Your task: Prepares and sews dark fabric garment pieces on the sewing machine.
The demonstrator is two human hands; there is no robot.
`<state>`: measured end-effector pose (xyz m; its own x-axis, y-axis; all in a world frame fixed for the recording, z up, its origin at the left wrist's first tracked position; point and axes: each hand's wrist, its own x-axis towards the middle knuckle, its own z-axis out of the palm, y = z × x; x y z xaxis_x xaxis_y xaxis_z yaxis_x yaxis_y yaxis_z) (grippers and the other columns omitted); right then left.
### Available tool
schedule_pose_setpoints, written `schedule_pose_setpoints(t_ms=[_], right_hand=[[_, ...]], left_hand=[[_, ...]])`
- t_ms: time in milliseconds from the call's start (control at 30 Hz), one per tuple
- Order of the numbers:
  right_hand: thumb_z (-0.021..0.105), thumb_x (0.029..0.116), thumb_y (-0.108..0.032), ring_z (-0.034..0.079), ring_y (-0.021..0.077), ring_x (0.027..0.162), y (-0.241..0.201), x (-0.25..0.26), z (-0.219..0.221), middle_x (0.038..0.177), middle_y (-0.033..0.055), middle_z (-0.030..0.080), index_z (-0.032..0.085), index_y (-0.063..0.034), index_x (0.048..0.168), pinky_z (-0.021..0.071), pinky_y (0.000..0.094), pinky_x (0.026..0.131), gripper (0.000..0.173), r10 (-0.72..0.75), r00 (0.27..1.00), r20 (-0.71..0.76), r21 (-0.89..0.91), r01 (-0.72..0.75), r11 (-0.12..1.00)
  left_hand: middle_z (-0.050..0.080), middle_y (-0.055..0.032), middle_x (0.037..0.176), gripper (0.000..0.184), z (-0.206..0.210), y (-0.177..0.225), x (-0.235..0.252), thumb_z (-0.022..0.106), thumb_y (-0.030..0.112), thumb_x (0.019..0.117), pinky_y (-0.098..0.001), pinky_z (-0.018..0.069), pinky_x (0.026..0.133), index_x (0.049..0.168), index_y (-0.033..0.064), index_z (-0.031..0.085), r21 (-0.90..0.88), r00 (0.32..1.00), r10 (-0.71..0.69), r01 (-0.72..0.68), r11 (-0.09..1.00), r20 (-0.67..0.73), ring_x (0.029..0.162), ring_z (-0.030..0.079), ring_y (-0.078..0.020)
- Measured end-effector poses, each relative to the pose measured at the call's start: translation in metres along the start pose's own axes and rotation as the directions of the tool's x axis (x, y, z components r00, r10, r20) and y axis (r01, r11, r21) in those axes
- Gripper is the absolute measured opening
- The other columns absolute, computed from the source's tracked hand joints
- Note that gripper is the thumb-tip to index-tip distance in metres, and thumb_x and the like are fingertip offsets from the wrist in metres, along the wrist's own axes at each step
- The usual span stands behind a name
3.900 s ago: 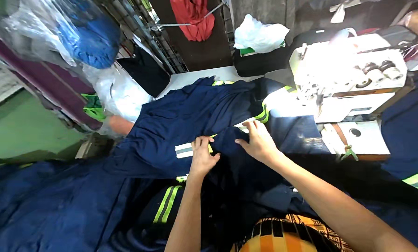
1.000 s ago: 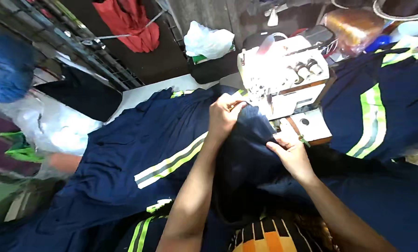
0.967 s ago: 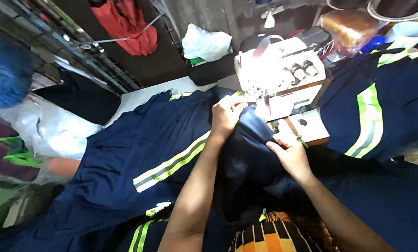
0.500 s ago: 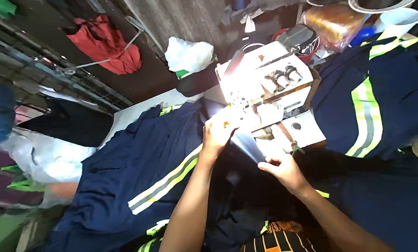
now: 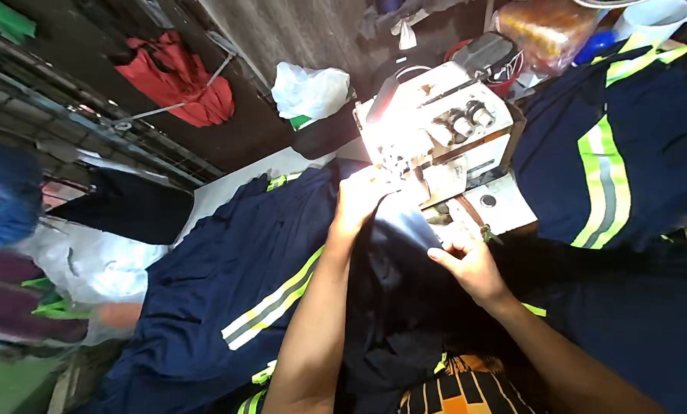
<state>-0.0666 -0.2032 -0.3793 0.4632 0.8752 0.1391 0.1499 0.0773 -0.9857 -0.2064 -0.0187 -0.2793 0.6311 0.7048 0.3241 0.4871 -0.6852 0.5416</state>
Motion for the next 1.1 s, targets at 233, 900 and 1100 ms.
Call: schedule_pose_setpoints(t_ms=[233,900,1100], right_hand=[[0.080,0.0798,-0.021,0.040,-0.0045,0.054,0.010,-0.006,0.006,0.059,-0.0111,0.045,0.046,-0.0161,0.059,0.0342,0.0154,0.052,0.041,-0.020,0.995,-0.102,-0.003,0.019,1.000],[0.079,0.0877,-0.038,0.069,0.0411,0.100,0.008,0.002,-0.047,0.107,0.0269,0.070,0.065,0.0078,0.120,0.0535,0.0619,0.090,0.058,0.160,0.918,0.363,-0.578,0.087,0.811],[0.060,0.1031,-0.031,0.066,0.0436,0.112,-0.004,-0.060,0.035,0.116,0.0281,0.068,0.068,0.0051,0.114,0.0512,0.0614,0.096,0.038,0.601,0.312,0.735,-0.677,0.313,0.666]], left_hand=[[0.067,-0.0216,0.101,0.036,-0.001,-0.009,-0.035,0.069,0.035,0.0963,-0.0607,0.0518,0.087,0.104,-0.0004,0.073,0.307,0.967,-0.251,0.254,0.917,-0.050,0.099,0.066,-0.0402],[0.054,-0.0318,0.139,0.047,0.013,-0.089,-0.224,0.056,0.019,0.0988,-0.0501,0.0357,0.115,0.136,-0.0093,0.056,0.011,0.545,-0.195,0.352,0.936,-0.815,0.134,0.048,-0.0397],[0.061,-0.0097,0.135,0.048,0.079,-0.050,-0.307,0.030,0.035,0.1125,-0.0451,0.0489,0.102,0.150,0.0070,0.041,-0.910,0.243,-0.943,0.398,-0.116,0.226,0.120,0.059,-0.0179]])
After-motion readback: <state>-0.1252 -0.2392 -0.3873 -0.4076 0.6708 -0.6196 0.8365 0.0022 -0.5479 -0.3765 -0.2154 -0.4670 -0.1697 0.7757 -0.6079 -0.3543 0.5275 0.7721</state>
